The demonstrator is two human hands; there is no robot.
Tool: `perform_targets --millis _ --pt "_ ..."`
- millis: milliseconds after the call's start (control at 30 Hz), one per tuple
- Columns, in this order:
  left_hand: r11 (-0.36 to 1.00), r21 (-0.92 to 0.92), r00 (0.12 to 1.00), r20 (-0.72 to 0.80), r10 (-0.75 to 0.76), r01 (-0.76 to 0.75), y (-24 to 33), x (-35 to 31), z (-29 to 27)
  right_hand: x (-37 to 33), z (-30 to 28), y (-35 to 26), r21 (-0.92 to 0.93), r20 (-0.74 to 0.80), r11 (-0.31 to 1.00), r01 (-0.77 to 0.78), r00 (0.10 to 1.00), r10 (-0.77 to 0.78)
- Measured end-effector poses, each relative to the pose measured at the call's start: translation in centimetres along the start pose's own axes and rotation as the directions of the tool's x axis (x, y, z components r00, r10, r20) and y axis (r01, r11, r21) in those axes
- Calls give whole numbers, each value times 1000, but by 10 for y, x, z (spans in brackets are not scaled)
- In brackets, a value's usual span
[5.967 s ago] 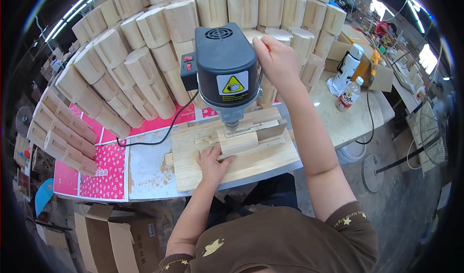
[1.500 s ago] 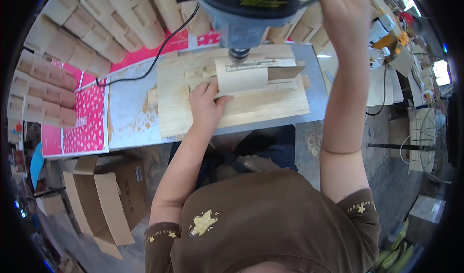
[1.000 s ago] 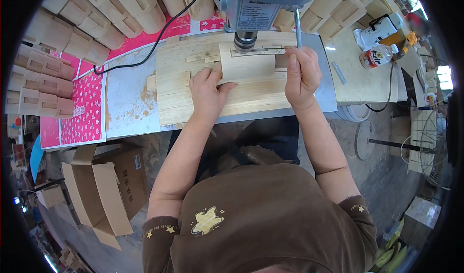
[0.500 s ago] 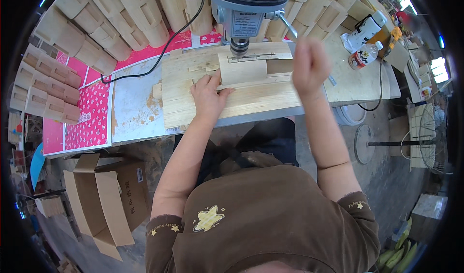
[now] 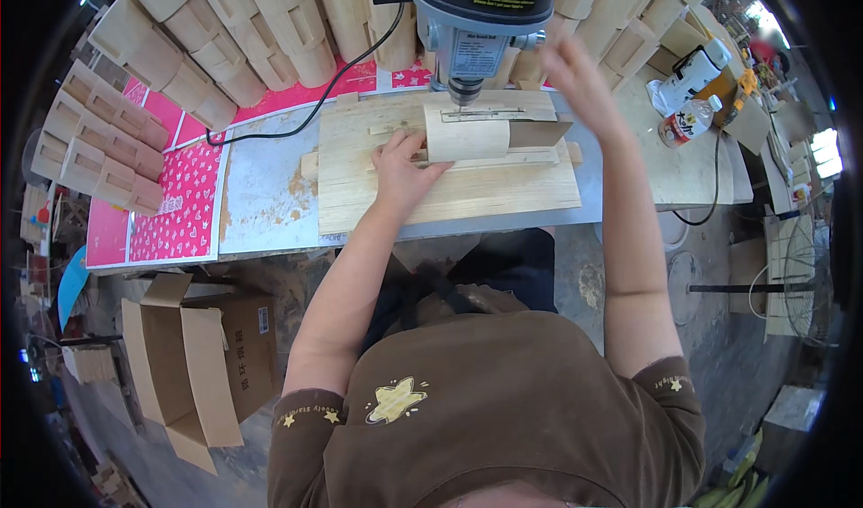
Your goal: Operating a bench drill press machine to process or groove cylindrical wooden furniture components.
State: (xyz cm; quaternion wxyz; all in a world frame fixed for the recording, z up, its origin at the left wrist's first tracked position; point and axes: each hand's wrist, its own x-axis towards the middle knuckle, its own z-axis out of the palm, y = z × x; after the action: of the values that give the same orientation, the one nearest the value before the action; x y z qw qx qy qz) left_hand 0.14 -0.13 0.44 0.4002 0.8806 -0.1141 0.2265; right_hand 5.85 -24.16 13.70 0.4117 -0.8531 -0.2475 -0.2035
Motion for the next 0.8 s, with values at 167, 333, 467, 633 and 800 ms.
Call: perform_targets --millis 167,333,467,633,800 --pt "974 -188 989 96 -109 126 -8 -3 -19 -67 21 27 -484 260 869 102 965 31" --pt "930 -325 984 18 -178 175 -27 -25 -88 -70 19 28 -456 230 883 112 973 -4" --pt "662 -562 829 77 -554 495 -21 -31 -143 -74 25 12 -442 227 893 88 974 16" --pt "488 -569 691 212 -691 662 6 -25 -143 -79 34 0 -387 259 910 151 965 -50" --pt "453 -508 641 293 -709 733 6 -17 -115 -80 31 -1 -376 264 912 166 962 -66"
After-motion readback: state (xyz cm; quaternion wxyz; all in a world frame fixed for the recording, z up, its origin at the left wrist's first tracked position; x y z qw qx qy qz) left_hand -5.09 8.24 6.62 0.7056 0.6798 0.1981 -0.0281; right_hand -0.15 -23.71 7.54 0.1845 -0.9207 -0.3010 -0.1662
